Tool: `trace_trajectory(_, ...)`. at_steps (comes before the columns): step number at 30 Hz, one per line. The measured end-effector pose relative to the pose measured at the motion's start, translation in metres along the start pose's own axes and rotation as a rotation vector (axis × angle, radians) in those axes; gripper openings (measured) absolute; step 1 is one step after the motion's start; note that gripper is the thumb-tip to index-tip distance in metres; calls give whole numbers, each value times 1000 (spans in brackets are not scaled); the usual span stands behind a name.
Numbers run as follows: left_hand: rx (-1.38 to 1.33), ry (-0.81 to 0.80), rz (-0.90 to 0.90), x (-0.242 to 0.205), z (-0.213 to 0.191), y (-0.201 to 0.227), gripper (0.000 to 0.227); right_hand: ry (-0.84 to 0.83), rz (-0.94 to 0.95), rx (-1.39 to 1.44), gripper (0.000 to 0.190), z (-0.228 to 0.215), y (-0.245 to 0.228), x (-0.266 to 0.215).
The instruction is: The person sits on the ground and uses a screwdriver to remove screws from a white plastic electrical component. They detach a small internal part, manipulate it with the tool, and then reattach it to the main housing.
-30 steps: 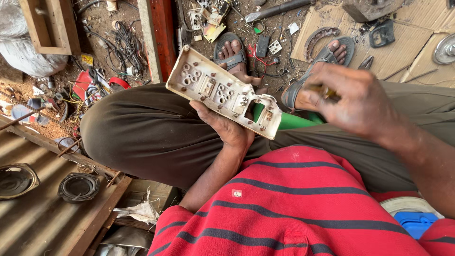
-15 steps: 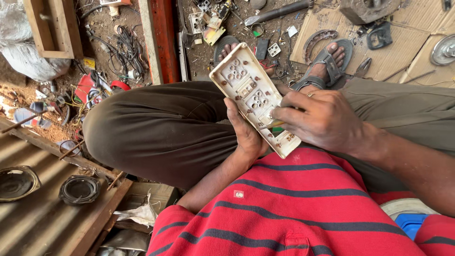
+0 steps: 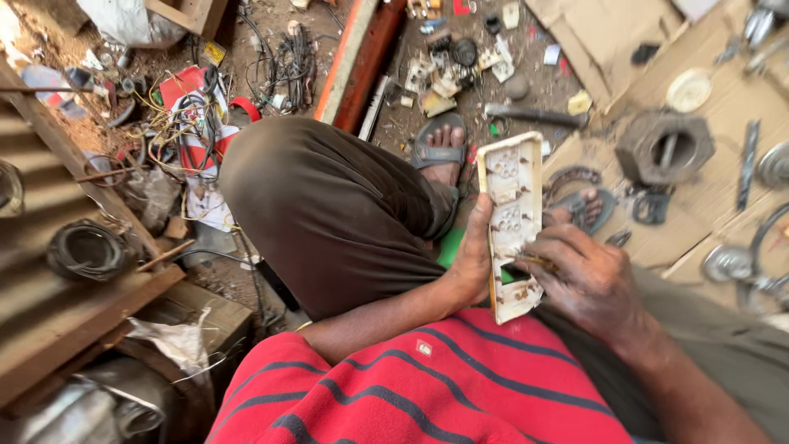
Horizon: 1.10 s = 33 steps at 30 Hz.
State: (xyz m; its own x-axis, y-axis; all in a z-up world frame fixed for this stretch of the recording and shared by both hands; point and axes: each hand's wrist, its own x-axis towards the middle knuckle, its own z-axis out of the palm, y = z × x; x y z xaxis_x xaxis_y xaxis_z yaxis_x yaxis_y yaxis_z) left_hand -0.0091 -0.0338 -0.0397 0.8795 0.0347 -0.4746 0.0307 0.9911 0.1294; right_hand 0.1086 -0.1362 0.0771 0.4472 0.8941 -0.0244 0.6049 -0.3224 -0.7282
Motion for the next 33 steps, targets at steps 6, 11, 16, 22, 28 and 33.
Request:
trace_trajectory(6, -37, -44, 18, 4, 2, 2, 81, 0, -72, 7, 29, 2, 0, 4)
trace_trajectory(11, 98, -32, 59, -4, 4, 8, 84, 24, 0, 42, 27, 6, -3, 3)
trace_trajectory(16, 216, -5, 88, -5, 4, 10, 85, -8, -41, 20, 30, 6, -1, 2)
trace_trajectory(22, 56, -6, -2, -1, 2, 7, 83, 13, -113, 6, 34, 5, -3, 1)
trace_trajectory(28, 112, 17, 83, 0, 3, 5, 81, 55, -3, -8, 33, 9, -8, 0)
trace_trajectory(33, 219, 70, 73, 2, 6, 8, 83, 23, -37, -62, 29, 8, -7, -2)
